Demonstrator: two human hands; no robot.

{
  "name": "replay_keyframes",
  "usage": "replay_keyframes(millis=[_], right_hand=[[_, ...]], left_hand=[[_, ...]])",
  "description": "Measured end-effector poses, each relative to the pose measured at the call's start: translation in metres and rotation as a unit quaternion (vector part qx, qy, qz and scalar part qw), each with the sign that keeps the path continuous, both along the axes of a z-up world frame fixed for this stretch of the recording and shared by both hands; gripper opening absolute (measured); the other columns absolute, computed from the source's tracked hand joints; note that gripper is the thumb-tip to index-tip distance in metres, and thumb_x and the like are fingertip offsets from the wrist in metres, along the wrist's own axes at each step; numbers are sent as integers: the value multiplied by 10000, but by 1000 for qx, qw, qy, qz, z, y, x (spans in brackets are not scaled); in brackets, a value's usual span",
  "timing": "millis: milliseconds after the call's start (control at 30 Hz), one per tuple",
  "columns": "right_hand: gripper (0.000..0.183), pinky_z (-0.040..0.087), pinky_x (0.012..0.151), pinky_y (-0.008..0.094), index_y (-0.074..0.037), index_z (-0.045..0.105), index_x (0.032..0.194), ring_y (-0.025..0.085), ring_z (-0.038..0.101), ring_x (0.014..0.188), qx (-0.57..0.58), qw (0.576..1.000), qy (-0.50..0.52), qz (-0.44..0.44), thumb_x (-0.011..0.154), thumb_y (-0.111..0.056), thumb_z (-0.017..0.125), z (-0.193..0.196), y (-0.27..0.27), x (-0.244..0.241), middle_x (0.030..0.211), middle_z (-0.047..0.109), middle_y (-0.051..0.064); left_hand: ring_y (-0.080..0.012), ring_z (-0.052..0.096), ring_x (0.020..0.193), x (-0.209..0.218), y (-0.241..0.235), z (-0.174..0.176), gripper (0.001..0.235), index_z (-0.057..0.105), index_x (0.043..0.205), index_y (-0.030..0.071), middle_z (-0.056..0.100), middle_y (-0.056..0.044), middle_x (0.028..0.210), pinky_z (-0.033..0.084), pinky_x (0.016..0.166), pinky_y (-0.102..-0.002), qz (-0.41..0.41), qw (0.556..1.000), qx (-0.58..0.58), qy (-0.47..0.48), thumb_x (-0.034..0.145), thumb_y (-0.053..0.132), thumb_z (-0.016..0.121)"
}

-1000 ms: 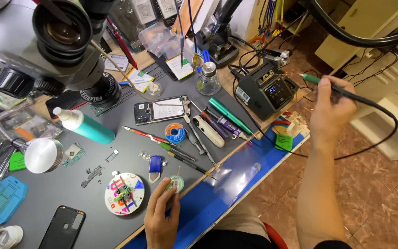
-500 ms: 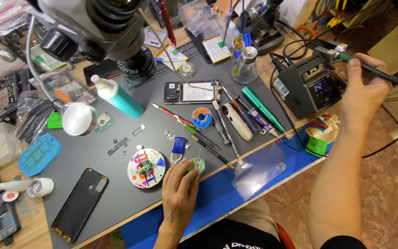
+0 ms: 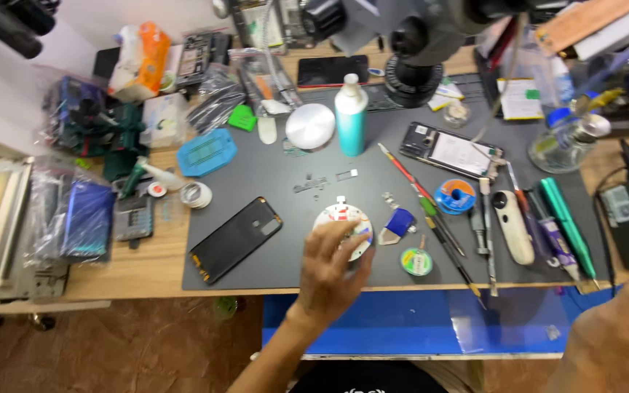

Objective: The person works on a small circuit board placed on a colorful disc, using a hot air gun and tweezers to heat and adjust components. They then apply flux with a brush and use a soldering iron to solder the board, handling solder wire and various tools throughout the process.

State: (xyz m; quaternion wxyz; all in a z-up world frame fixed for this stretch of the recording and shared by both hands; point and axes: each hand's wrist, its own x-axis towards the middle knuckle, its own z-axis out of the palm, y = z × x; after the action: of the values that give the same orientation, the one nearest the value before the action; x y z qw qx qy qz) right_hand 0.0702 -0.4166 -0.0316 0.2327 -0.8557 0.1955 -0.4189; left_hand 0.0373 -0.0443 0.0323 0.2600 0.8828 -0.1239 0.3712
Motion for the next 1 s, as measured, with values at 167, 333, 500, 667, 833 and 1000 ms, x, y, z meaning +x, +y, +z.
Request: replay_keyframes(millis=[167,333,500,667,833,1000], right_hand=[[142,431,905,452,95,575,1036,344,537,895,115,904,-136,389,1155,19,561,26,108,-17,991,599,250],[227,499,680,288,-121,633,742,159,574,633,99,778,-66,617,943,-61,546,63,219,-57,723,701,13],[214,438,521,292,-92,699,773,171,557,526,79,636,-33,767,946,-208,650,64,278,-59,675,667,31],[130,445,532,293,-55,716,832,186,551,549,76,627,-15,775,927,-131,671,77,316,-41,690,673,45],[153,416,516,296,-52,713,817,190,518,542,80,625,-43,775,934,-140,671,70,339,-39,679,651,57],[137,415,523,294,-64,710,809,182,501,545,91,630,-17,771,932,-121,694,63,340,-37,672,634,51]], left_hand=[[-294,688,1106,12,122,31,179,700,1187,48,734,-115,1175,540,1005,-436,147,988,-46,13,1010,73,689],[-284,688,1099,-16,194,40,140,720,1143,11,736,-123,1136,560,994,-420,252,962,-108,-8,1041,61,638],[-253,688,1020,-12,257,51,159,728,1155,-5,731,-141,1120,594,916,-367,288,947,-139,-23,1007,-20,672],[-346,597,1178,98,338,32,401,676,1272,38,675,-141,1230,488,989,-480,252,947,-9,200,972,296,740],[-410,601,1166,180,388,-22,590,649,1183,36,661,-194,1164,566,885,-525,300,874,184,335,807,421,890],[-464,648,1033,187,408,-33,427,674,1104,-26,681,-262,1076,575,812,-549,259,870,174,382,832,224,888]])
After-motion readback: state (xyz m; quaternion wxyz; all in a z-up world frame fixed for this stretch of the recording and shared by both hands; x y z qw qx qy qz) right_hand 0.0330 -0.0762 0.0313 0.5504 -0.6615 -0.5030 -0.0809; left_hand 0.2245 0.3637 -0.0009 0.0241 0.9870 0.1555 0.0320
